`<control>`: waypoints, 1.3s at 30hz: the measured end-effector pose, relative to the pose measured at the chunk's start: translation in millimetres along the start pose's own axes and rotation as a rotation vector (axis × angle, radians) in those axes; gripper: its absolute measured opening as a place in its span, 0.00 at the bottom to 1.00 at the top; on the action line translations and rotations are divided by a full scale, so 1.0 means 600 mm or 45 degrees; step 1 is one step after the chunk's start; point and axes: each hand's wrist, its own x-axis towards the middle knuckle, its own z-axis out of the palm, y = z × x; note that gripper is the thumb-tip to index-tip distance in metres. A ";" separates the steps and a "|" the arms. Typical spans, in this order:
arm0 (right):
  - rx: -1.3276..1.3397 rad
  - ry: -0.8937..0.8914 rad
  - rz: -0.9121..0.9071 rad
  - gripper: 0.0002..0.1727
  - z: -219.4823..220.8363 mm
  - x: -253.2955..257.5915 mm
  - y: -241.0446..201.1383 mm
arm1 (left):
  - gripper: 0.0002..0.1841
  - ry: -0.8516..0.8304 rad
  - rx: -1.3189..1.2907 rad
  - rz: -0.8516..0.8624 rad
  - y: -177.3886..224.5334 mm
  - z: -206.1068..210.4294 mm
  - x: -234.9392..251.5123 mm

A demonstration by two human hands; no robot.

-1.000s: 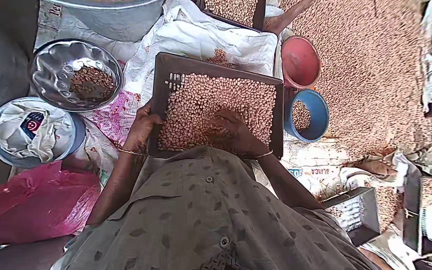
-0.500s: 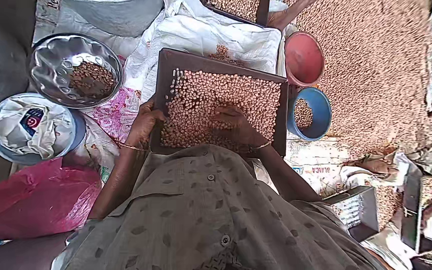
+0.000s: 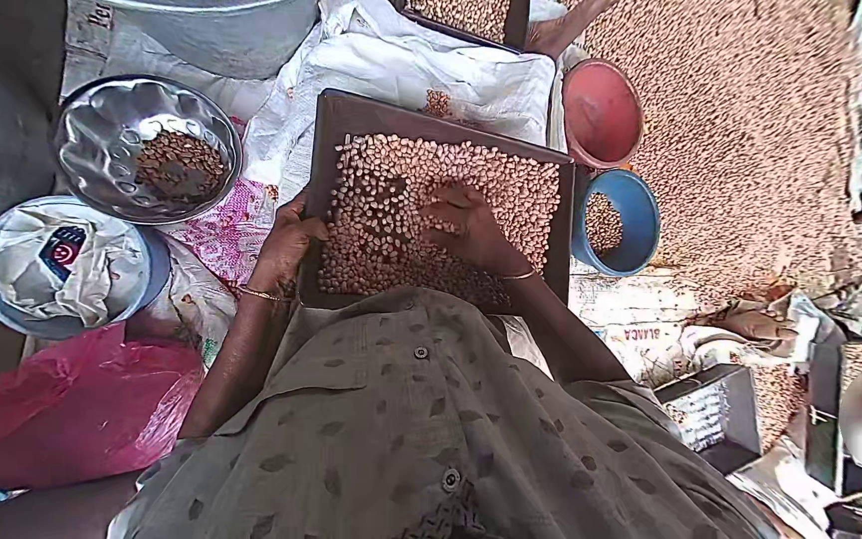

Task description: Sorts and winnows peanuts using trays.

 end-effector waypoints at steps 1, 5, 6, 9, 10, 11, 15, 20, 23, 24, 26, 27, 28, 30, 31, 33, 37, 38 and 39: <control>0.122 -0.132 -0.012 0.22 0.002 -0.026 -0.017 | 0.34 0.016 -0.022 -0.030 -0.005 0.000 0.004; 0.087 0.002 -0.290 0.24 0.067 -0.023 -0.096 | 0.36 -0.064 0.114 0.076 0.051 0.037 0.005; -0.025 0.169 -0.414 0.20 0.074 0.003 -0.109 | 0.38 -0.127 0.175 0.149 0.073 0.051 -0.001; -0.163 0.541 -0.487 0.13 0.062 0.081 -0.114 | 0.43 -0.234 0.277 0.290 0.109 0.072 -0.014; -0.237 0.628 -0.396 0.14 0.057 0.101 -0.096 | 0.42 -0.232 0.266 0.287 0.106 0.068 -0.011; -0.300 0.655 -0.262 0.14 0.048 0.113 -0.072 | 0.41 -0.212 0.232 0.257 0.096 0.060 -0.007; -0.076 0.254 -0.006 0.14 0.021 0.047 0.005 | 0.37 -0.051 0.011 0.022 0.019 0.011 0.009; 0.148 -0.109 -0.210 0.27 0.067 -0.029 -0.079 | 0.36 -0.035 -0.033 -0.010 0.024 0.026 0.015; -0.082 0.333 -0.459 0.14 0.084 0.042 -0.120 | 0.42 -0.210 0.113 0.191 0.084 0.061 -0.005; -0.148 0.433 -0.455 0.13 0.073 0.071 -0.121 | 0.43 -0.243 0.145 0.244 0.096 0.068 -0.009; -0.237 0.400 -0.235 0.19 0.044 0.105 -0.106 | 0.43 -0.246 0.175 0.247 0.094 0.063 -0.007; -0.214 0.275 -0.055 0.24 0.024 0.105 -0.094 | 0.42 -0.231 0.170 0.205 0.080 0.052 -0.003; -0.183 0.153 0.080 0.23 -0.003 0.097 -0.078 | 0.42 -0.220 0.146 0.130 0.065 0.037 0.004; -0.053 0.093 0.224 0.22 -0.055 0.035 -0.046 | 0.46 -0.195 0.095 -0.075 0.030 0.007 0.008; -0.014 0.188 0.325 0.22 -0.081 -0.012 -0.035 | 0.48 -0.172 0.068 -0.142 0.014 -0.004 0.010; -0.178 0.418 0.719 0.22 -0.121 -0.112 -0.006 | 0.48 -0.135 0.029 -0.195 -0.014 -0.015 0.008; 0.077 0.396 1.416 0.24 -0.140 -0.246 0.057 | 0.42 -0.126 0.032 -0.124 -0.024 -0.005 0.017; 0.379 0.482 1.398 0.18 -0.123 -0.264 0.065 | 0.41 -0.122 0.055 -0.098 -0.020 -0.005 0.021; 0.721 0.611 1.355 0.13 -0.107 -0.275 0.067 | 0.40 -0.124 0.089 -0.073 -0.015 -0.006 0.026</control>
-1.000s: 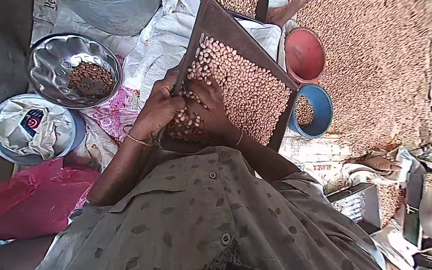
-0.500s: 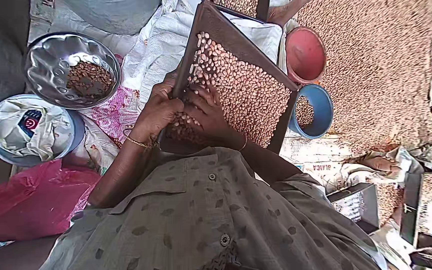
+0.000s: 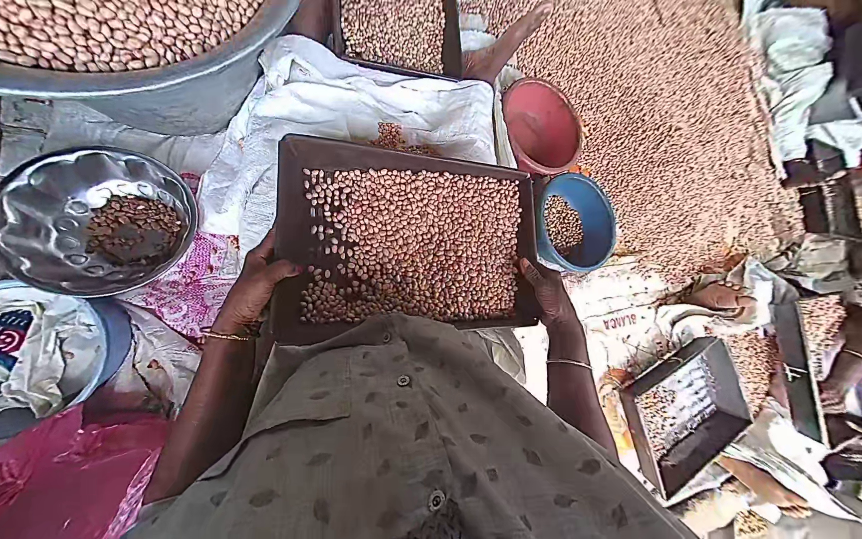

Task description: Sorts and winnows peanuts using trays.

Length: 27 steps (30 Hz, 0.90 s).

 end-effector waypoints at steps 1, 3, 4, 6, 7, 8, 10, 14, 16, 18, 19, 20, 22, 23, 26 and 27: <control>0.291 -0.042 0.030 0.14 0.008 -0.009 0.002 | 0.39 0.009 0.030 0.023 0.004 -0.005 0.003; 0.541 -0.100 -0.002 0.16 0.022 -0.033 -0.027 | 0.32 0.103 0.008 0.063 0.005 -0.027 0.010; 0.626 -0.140 -0.042 0.17 0.029 -0.062 -0.041 | 0.27 0.150 -0.076 0.057 0.002 -0.045 0.006; 0.853 -0.276 -0.156 0.35 0.031 -0.121 -0.061 | 0.17 0.167 -0.407 0.076 0.003 -0.064 -0.014; 0.973 -0.280 -0.172 0.40 0.030 -0.140 -0.067 | 0.16 0.172 -0.512 0.111 0.009 -0.059 -0.025; 1.091 -0.234 -0.150 0.40 0.024 -0.144 -0.067 | 0.16 0.179 -0.556 0.145 0.015 -0.042 -0.034; 1.298 -0.232 -0.148 0.24 -0.006 -0.106 -0.037 | 0.13 0.161 -0.487 0.165 0.027 0.017 -0.045; 1.533 -0.372 -0.173 0.23 -0.012 0.019 -0.018 | 0.19 -0.028 -0.371 0.204 0.058 0.060 0.022; 1.485 -0.303 -0.100 0.22 0.030 -0.006 -0.046 | 0.17 -0.006 -0.538 0.252 0.037 0.017 0.050; 1.425 -0.224 -0.004 0.21 0.068 -0.078 -0.050 | 0.22 0.097 -0.543 0.300 0.016 -0.030 0.029; 1.442 -0.206 0.029 0.21 0.070 -0.107 -0.036 | 0.20 0.110 -0.527 0.317 0.004 -0.042 0.008; 1.475 -0.185 0.035 0.23 0.055 -0.125 -0.019 | 0.15 0.101 -0.528 0.315 -0.010 -0.039 -0.011; 1.563 -0.201 -0.031 0.17 0.016 -0.114 0.006 | 0.12 0.104 -0.417 0.243 0.000 -0.003 -0.048; 1.626 -0.264 -0.094 0.16 -0.003 -0.087 0.016 | 0.17 0.093 -0.373 0.199 0.014 0.022 -0.055; 1.687 -0.416 -0.227 0.17 -0.019 0.023 0.003 | 0.26 -0.047 -0.316 0.213 0.058 0.075 0.000; 1.651 -0.345 -0.182 0.18 -0.003 0.035 -0.019 | 0.20 -0.016 -0.373 0.230 0.056 0.068 0.025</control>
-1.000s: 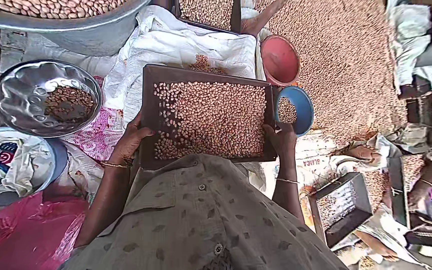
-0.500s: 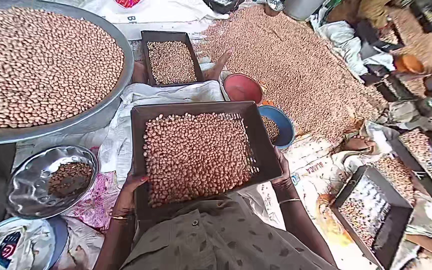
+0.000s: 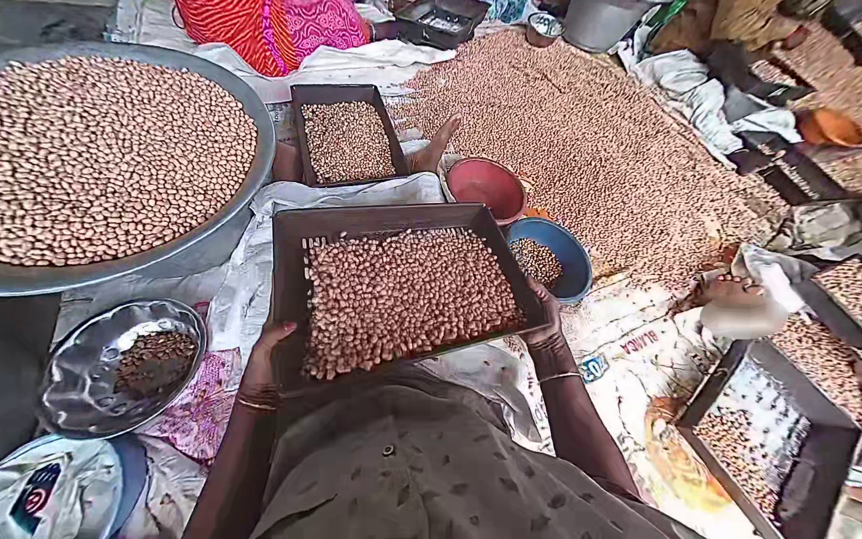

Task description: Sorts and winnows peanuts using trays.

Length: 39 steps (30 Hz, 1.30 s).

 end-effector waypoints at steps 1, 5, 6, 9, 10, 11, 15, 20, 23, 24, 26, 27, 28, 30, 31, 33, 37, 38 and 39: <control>-0.090 0.079 -0.006 0.20 0.029 0.005 0.015 | 0.15 0.071 -0.103 0.028 -0.005 -0.019 0.021; -0.205 0.202 0.059 0.22 0.072 -0.111 0.072 | 0.15 0.169 -0.191 0.135 -0.024 -0.113 -0.033; -0.150 0.192 0.058 0.22 0.059 -0.130 0.060 | 0.11 0.185 -0.163 0.133 -0.031 -0.111 -0.054; -0.022 0.072 -0.003 0.15 0.010 -0.108 0.007 | 0.17 0.073 -0.064 0.027 -0.017 -0.048 -0.090; -0.002 -0.024 -0.028 0.15 -0.006 -0.074 -0.007 | 0.24 0.009 -0.055 -0.003 -0.008 -0.020 -0.077; 0.004 -0.087 -0.035 0.15 -0.014 -0.037 -0.015 | 0.28 -0.056 -0.052 -0.004 -0.002 -0.003 -0.052; -0.194 0.123 -0.005 0.23 0.063 -0.009 0.032 | 0.19 0.102 -0.214 0.045 0.000 -0.049 0.032; -0.135 0.228 0.009 0.17 0.045 -0.129 0.039 | 0.09 0.079 -0.184 0.085 -0.028 -0.102 -0.068; 0.008 -0.093 -0.015 0.16 -0.010 -0.056 -0.006 | 0.33 0.017 -0.029 -0.061 0.002 -0.012 -0.064; 0.040 -0.158 0.002 0.16 -0.016 -0.018 -0.010 | 0.35 -0.057 0.029 -0.045 0.010 0.002 -0.037; 0.000 -0.046 0.038 0.17 0.012 0.026 0.008 | 0.15 0.047 -0.033 -0.009 0.007 -0.012 0.015; -0.089 0.042 0.032 0.21 0.034 0.027 0.028 | 0.14 0.123 -0.104 0.015 0.003 -0.035 0.031; -0.163 0.137 0.031 0.23 0.057 0.008 0.050 | 0.18 0.185 -0.160 0.038 0.001 -0.058 0.030; -0.184 0.204 0.051 0.24 0.075 -0.062 0.089 | 0.21 0.231 -0.182 0.107 -0.004 -0.103 -0.008; -0.141 0.211 0.055 0.21 0.071 -0.091 0.090 | 0.16 0.184 -0.190 0.146 -0.012 -0.118 -0.029; -0.048 0.136 0.050 0.17 0.033 -0.111 0.060 | 0.10 0.185 -0.087 0.125 -0.020 -0.095 -0.072; 0.028 -0.081 0.070 0.15 -0.031 -0.009 0.004 | 0.23 0.062 0.060 -0.075 0.004 -0.001 -0.034; -0.017 -0.031 0.076 0.16 -0.018 0.014 0.007 | 0.19 0.058 0.035 -0.063 0.002 -0.006 -0.005; -0.087 0.069 0.064 0.18 0.009 0.027 0.019 | 0.14 0.097 -0.059 -0.026 -0.002 -0.024 0.022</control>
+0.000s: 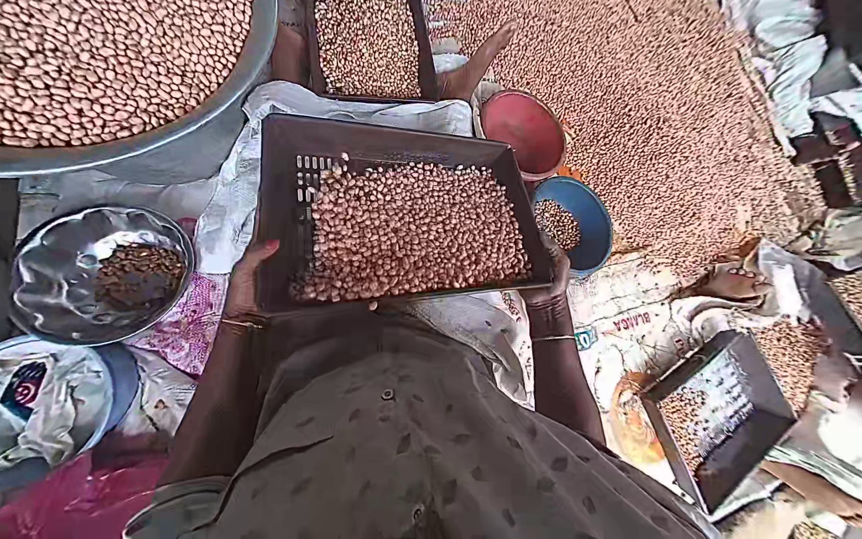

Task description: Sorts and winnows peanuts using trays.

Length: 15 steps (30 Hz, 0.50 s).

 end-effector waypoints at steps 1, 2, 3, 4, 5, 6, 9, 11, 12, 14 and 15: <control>-0.083 0.090 -0.013 0.21 0.029 -0.003 0.015 | 0.15 0.038 -0.067 0.046 -0.002 -0.025 0.016; -0.141 0.126 0.004 0.22 0.048 -0.025 0.033 | 0.20 0.064 -0.084 0.082 -0.003 -0.054 0.014; -0.172 0.152 0.009 0.23 0.060 -0.054 0.054 | 0.22 0.050 -0.102 0.114 -0.008 -0.093 0.005; -0.144 0.148 0.012 0.22 0.061 -0.088 0.070 | 0.23 0.059 -0.091 0.136 -0.012 -0.120 -0.018; -0.089 0.142 0.008 0.19 0.052 -0.116 0.073 | 0.21 0.071 -0.056 0.152 -0.017 -0.127 -0.048; -0.046 0.136 -0.009 0.17 0.036 -0.131 0.062 | 0.14 0.037 -0.026 0.169 -0.027 -0.123 -0.074; 0.069 -0.034 -0.034 0.15 -0.031 -0.096 0.014 | 0.24 -0.084 -0.031 0.035 -0.020 -0.046 -0.103; 0.103 -0.111 -0.016 0.15 -0.045 -0.026 -0.009 | 0.27 -0.083 0.018 -0.024 0.000 0.015 -0.065; 0.085 -0.094 0.005 0.15 -0.037 -0.001 -0.009 | 0.24 -0.093 0.069 -0.008 0.004 0.018 -0.042; -0.049 0.039 0.021 0.19 0.002 0.006 0.017 | 0.18 -0.046 0.004 0.063 -0.006 -0.022 -0.002; -0.111 0.122 0.031 0.21 0.026 -0.016 0.040 | 0.16 0.041 -0.062 0.096 -0.011 -0.052 0.000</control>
